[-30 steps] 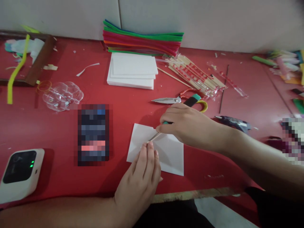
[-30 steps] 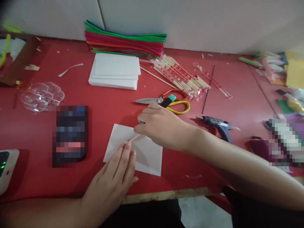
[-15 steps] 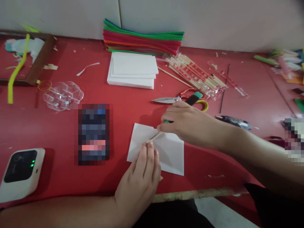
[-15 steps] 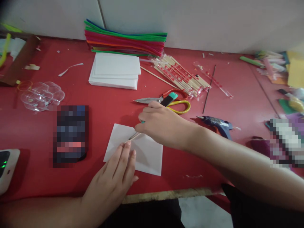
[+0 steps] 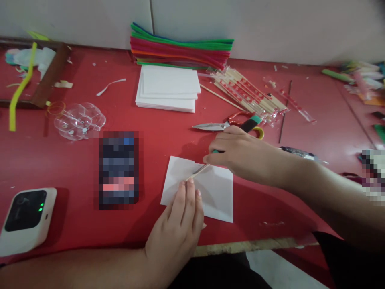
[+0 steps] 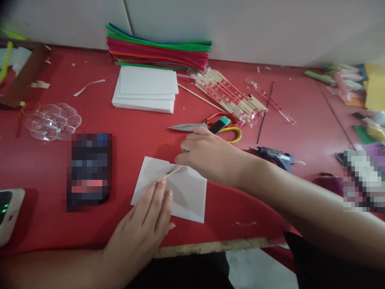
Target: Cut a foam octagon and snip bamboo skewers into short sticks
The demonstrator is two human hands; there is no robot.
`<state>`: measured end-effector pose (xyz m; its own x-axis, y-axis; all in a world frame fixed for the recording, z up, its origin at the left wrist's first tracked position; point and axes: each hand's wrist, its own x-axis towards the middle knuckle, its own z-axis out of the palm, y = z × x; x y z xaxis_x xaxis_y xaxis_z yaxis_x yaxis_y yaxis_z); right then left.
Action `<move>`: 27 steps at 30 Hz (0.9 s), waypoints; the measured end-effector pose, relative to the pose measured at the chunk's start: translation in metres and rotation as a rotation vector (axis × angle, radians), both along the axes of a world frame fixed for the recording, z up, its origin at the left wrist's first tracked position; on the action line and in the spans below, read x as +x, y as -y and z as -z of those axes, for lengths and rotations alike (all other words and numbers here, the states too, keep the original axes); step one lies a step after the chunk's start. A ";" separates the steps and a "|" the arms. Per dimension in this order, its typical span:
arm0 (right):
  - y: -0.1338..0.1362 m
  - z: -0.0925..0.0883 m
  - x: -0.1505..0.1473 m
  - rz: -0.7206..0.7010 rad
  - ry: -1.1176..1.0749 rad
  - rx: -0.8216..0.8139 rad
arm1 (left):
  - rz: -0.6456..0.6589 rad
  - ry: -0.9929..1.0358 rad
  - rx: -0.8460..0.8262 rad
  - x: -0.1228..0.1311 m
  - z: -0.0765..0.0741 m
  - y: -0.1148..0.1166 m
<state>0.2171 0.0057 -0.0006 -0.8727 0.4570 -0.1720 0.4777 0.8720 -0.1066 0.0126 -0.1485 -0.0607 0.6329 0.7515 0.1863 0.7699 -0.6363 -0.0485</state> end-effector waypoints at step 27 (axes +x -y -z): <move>0.015 0.004 0.023 0.176 -0.085 -0.114 | 0.007 0.017 -0.008 -0.003 0.002 -0.001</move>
